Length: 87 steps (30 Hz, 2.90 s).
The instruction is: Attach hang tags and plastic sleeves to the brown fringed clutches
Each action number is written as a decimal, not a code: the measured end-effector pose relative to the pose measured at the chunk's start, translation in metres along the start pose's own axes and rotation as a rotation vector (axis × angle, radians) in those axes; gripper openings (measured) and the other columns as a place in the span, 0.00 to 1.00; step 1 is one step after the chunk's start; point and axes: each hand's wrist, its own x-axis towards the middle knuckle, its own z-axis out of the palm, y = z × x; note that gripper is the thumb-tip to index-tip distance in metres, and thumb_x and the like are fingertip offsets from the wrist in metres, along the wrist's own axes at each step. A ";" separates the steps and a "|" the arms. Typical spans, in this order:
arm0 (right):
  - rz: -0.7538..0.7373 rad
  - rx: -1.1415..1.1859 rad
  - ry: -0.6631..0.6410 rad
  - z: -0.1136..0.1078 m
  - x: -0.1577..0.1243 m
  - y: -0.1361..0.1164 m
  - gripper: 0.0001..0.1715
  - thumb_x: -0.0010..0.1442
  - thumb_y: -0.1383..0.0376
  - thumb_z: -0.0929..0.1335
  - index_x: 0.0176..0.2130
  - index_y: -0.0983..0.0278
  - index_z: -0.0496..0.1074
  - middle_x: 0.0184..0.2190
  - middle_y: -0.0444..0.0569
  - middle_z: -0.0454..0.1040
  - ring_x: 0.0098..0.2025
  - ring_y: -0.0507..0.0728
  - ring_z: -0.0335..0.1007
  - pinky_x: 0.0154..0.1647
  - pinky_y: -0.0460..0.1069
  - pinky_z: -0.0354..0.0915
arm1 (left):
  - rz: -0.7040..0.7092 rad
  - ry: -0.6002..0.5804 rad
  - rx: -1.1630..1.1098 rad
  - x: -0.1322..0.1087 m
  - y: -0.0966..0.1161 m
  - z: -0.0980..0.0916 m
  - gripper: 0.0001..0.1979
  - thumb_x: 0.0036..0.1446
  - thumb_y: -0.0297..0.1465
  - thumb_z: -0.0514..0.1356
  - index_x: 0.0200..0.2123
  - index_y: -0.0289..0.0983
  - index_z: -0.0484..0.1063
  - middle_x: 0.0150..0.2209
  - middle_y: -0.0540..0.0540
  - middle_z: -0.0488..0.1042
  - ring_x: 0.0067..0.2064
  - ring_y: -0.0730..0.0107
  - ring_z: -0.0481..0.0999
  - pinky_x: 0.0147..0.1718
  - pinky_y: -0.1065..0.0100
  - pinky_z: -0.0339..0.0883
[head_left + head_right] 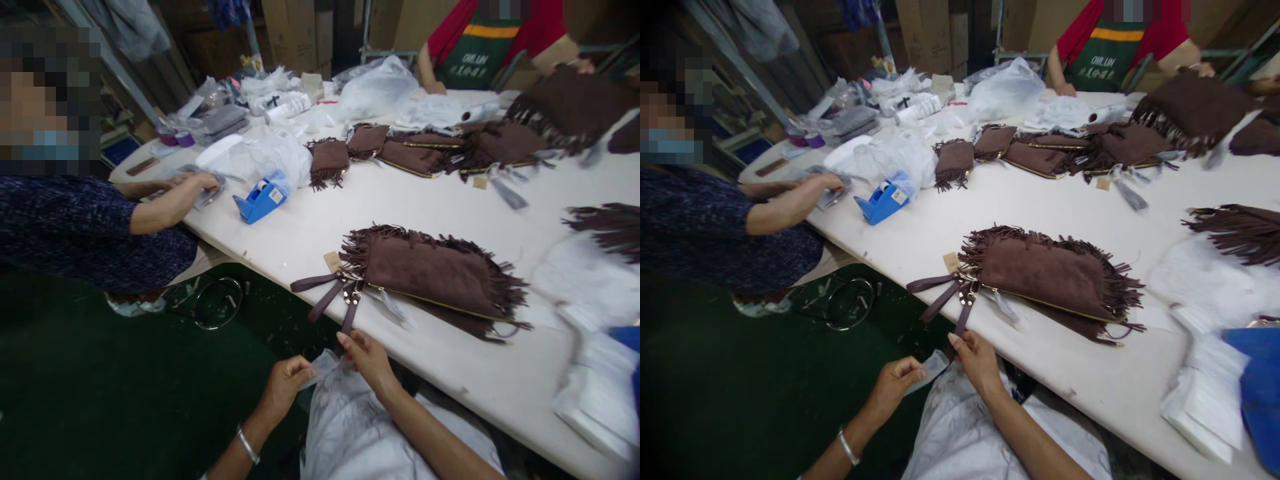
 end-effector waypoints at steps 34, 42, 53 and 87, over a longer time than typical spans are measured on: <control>0.106 0.339 0.052 0.010 0.000 -0.016 0.20 0.46 0.51 0.72 0.27 0.63 0.67 0.13 0.38 0.64 0.16 0.46 0.51 0.18 0.44 0.46 | 0.308 0.232 0.491 -0.025 0.003 0.017 0.09 0.60 0.36 0.56 0.35 0.41 0.75 0.37 0.47 0.78 0.42 0.62 0.74 0.45 0.64 0.63; 0.104 0.346 -0.005 0.008 -0.004 -0.018 0.20 0.45 0.52 0.73 0.24 0.63 0.64 0.15 0.37 0.63 0.18 0.47 0.54 0.19 0.43 0.48 | -0.043 0.241 -0.130 -0.015 0.002 0.047 0.14 0.54 0.42 0.60 0.30 0.35 0.74 0.27 0.48 0.75 0.30 0.68 0.71 0.30 0.70 0.63; 0.109 0.370 -0.052 0.003 0.000 -0.017 0.20 0.48 0.49 0.70 0.25 0.62 0.64 0.10 0.36 0.61 0.13 0.47 0.53 0.17 0.43 0.48 | -0.097 0.051 -0.453 0.008 0.034 0.064 0.17 0.51 0.41 0.64 0.40 0.34 0.75 0.35 0.42 0.78 0.35 0.64 0.75 0.37 0.67 0.67; 0.095 0.530 0.131 -0.034 0.021 -0.034 0.22 0.48 0.49 0.71 0.30 0.65 0.69 0.12 0.39 0.66 0.14 0.47 0.58 0.15 0.42 0.51 | -0.068 -0.065 -0.281 0.059 0.082 0.086 0.15 0.48 0.40 0.65 0.30 0.32 0.74 0.25 0.45 0.76 0.24 0.73 0.70 0.25 0.72 0.58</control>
